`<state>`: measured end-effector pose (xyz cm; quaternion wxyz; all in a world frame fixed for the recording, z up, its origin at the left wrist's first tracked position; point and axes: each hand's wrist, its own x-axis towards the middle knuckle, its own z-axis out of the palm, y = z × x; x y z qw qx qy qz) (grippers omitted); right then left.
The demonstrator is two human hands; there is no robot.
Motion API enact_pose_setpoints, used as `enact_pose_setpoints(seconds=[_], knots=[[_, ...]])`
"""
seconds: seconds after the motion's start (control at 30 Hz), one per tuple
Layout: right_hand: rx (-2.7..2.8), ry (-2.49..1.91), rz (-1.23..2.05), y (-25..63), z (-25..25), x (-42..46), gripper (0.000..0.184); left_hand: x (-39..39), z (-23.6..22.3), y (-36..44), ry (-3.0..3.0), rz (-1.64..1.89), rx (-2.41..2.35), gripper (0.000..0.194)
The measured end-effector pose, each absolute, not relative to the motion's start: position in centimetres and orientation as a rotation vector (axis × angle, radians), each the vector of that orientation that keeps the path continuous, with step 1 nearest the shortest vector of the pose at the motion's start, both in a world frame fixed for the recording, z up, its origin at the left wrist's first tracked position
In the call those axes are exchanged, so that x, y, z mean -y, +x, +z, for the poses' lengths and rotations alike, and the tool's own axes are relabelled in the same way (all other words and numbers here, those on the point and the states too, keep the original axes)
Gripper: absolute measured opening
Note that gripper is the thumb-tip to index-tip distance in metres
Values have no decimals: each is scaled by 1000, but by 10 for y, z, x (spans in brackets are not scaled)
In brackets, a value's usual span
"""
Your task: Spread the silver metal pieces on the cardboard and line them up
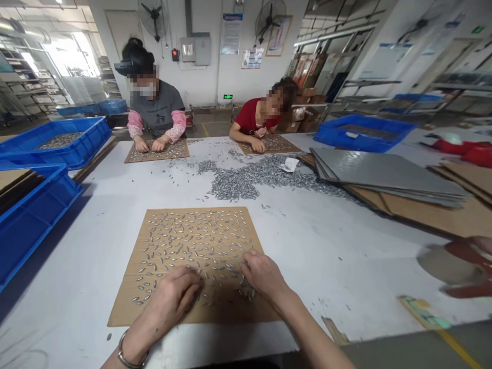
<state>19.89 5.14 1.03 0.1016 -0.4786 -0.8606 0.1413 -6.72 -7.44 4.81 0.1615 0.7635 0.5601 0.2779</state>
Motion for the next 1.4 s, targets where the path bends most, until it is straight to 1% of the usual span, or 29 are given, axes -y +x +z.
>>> enact_pose_setpoints(seconds=[0.2, 0.33, 0.43, 0.57, 0.63, 0.87, 0.97, 1.2, 1.4], knots=[[2605, -1245, 373, 186, 8, -44, 28, 47, 59, -43, 2183, 583, -1652, 27], [2662, -1315, 276, 169, 6, -34, 31, 32, 66, -31, 2232, 431, -1703, 26], [2619, -1336, 305, 167, 6, -35, 28, 26, 69, -27, 2238, 355, -1741, 24], [2441, -1339, 394, 179, 12, -52, 19, 20, 69, -31, 2213, 393, -1765, 25], [2386, -1373, 400, 185, 17, -64, 18, 18, 69, -36, 2185, 418, -1799, 24], [2482, -1284, 524, 169, 29, -88, 15, 19, 68, -45, 2104, 547, -1829, 24], [2528, -1274, 517, 155, 29, -90, 16, 24, 66, -46, 2085, 555, -1821, 24], [2685, -1428, 368, 137, 28, -83, 23, 29, 62, -53, 2080, 521, -1844, 25], [2571, -1356, 479, 153, 35, -88, 24, 30, 71, -62, 2013, 542, -1843, 27]])
